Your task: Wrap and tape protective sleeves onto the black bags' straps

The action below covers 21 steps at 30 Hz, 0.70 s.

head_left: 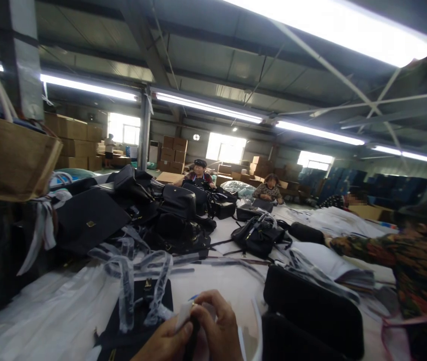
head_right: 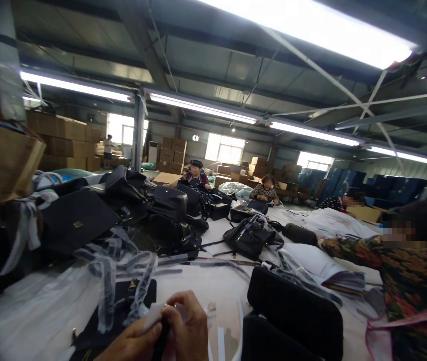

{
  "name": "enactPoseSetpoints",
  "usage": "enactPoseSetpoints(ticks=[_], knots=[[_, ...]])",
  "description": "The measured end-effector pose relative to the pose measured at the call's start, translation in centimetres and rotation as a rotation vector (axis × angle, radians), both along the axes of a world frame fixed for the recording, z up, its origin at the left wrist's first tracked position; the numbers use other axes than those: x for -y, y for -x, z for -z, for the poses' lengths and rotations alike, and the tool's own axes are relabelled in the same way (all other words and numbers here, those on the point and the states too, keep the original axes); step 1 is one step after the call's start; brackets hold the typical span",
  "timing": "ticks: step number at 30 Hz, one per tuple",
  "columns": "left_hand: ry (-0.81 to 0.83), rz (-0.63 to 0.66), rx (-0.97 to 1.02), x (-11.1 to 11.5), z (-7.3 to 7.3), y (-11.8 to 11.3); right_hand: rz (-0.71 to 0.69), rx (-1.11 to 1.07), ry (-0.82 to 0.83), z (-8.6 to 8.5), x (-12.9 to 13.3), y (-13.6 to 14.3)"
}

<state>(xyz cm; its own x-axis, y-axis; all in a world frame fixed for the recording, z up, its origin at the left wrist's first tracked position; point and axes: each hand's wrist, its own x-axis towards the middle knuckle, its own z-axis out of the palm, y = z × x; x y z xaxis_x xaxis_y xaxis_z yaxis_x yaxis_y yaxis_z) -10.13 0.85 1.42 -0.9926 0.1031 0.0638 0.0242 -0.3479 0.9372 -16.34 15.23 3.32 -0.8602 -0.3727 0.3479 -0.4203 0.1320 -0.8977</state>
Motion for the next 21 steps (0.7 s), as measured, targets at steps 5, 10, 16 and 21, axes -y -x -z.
enactPoseSetpoints(ticks=[5, 10, 16, 21], knots=[[0.123, 0.068, -0.043, 0.0, 1.1, 0.2, 0.047, 0.131, -0.002, -0.2, 0.0, 0.0], [0.107, 0.025, -0.005, -0.8, 1.9, 0.4, 0.029, 0.164, -0.027, -0.4, 0.1, 0.1], [-0.146, -0.154, 0.170, -2.8, 3.0, 0.7, 0.178, 0.113, -0.018, 0.2, 0.6, -0.5], [-0.265, -0.174, 0.225, -2.9, 2.8, 0.7, 0.058, 0.197, 0.104, 0.9, -0.5, -0.2]])
